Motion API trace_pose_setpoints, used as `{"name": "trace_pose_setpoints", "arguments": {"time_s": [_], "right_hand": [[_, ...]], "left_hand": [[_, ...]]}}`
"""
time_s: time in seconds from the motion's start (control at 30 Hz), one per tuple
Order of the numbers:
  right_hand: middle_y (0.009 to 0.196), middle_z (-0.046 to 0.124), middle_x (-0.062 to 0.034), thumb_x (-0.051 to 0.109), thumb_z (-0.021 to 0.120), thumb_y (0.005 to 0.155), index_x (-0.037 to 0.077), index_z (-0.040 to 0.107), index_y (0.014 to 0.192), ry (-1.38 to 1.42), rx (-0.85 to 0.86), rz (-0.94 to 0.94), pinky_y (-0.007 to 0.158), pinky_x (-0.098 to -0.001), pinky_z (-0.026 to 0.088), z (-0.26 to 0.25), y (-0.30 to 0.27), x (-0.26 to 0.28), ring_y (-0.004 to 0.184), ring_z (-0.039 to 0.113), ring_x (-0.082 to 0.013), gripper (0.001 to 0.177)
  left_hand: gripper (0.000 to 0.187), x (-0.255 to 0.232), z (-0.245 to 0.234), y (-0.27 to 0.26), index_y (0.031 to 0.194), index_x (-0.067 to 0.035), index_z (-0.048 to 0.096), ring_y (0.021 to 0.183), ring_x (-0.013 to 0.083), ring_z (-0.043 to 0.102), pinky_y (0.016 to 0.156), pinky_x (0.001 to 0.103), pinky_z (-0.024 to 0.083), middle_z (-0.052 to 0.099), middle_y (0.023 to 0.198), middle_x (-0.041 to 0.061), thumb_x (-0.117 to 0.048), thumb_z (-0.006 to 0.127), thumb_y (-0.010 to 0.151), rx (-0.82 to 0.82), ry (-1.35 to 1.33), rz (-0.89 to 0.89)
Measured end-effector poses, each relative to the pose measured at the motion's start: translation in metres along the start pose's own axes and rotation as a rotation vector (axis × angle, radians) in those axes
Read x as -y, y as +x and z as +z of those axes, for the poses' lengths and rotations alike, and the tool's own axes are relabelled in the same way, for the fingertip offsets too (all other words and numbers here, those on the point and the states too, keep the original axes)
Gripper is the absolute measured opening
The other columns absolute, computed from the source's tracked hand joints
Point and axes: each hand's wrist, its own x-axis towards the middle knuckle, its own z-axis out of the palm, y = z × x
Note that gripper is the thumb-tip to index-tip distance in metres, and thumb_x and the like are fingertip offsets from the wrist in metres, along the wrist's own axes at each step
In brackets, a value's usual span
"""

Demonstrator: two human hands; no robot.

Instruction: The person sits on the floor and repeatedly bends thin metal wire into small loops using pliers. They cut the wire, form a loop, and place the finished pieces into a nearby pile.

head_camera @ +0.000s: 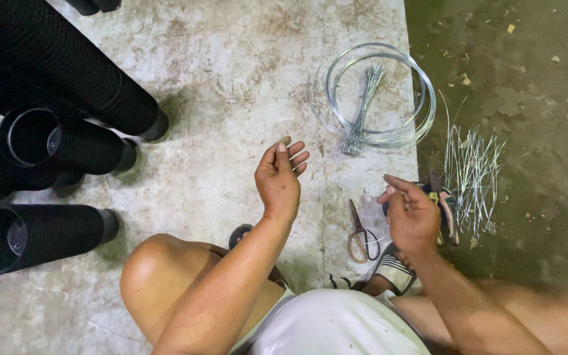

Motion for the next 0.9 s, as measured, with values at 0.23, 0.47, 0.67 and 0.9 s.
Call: {"name": "trace_pose_setpoints", "arguments": {"time_s": [0.23, 0.47, 0.67, 0.9], "right_hand": [[0.088, 0.071, -0.0021, 0.006, 0.057, 0.103, 0.001, 0.067, 0.128, 0.013, 0.139, -0.045, 0.052, -0.018, 0.039, -0.002, -0.006, 0.0, 0.058, 0.048, -0.0001, 0.027], [0.081, 0.073, -0.0039, 0.003, 0.055, 0.097, 0.004, 0.072, 0.123, -0.165, 0.326, 0.111, 0.059, -0.0201, 0.047, 0.003, -0.006, -0.015, 0.068, 0.059, -0.0042, 0.031], [0.079, 0.073, -0.0085, 0.009, 0.061, 0.099, 0.004, 0.075, 0.119, -0.122, 0.95, 0.318, 0.069, -0.0272, 0.055, 0.026, -0.027, -0.029, 0.073, 0.066, -0.011, 0.025], [0.104, 0.078, -0.0111, 0.007, 0.07, 0.092, 0.003, 0.073, 0.117, -0.407, 0.343, -0.183, 0.077, -0.0291, 0.057, 0.024, -0.009, 0.028, 0.088, 0.073, -0.0126, 0.026]], "left_hand": [[0.034, 0.006, -0.003, 0.003, 0.122, 0.005, 0.064, 0.089, 0.0197, 0.075, 0.076, 0.03, 0.06, 0.076, 0.109, 0.017, -0.023, 0.05, 0.108, -0.006, 0.034, -0.011], [0.035, -0.004, 0.002, 0.006, 0.13, 0.0, 0.064, 0.094, 0.0164, 0.075, 0.079, 0.025, 0.059, 0.076, 0.111, 0.009, -0.023, 0.052, 0.107, -0.026, -0.002, 0.013], [0.03, -0.003, 0.013, -0.015, 0.121, -0.002, 0.076, 0.06, 0.0055, 0.044, 0.052, 0.021, 0.036, 0.056, 0.072, -0.003, -0.023, 0.063, 0.103, 0.074, 0.127, -0.008], [0.027, -0.01, 0.017, -0.033, 0.117, -0.002, 0.077, 0.07, 0.0015, 0.046, 0.061, 0.021, 0.038, 0.059, 0.079, -0.007, -0.021, 0.068, 0.101, 0.251, 0.254, 0.086]]}}
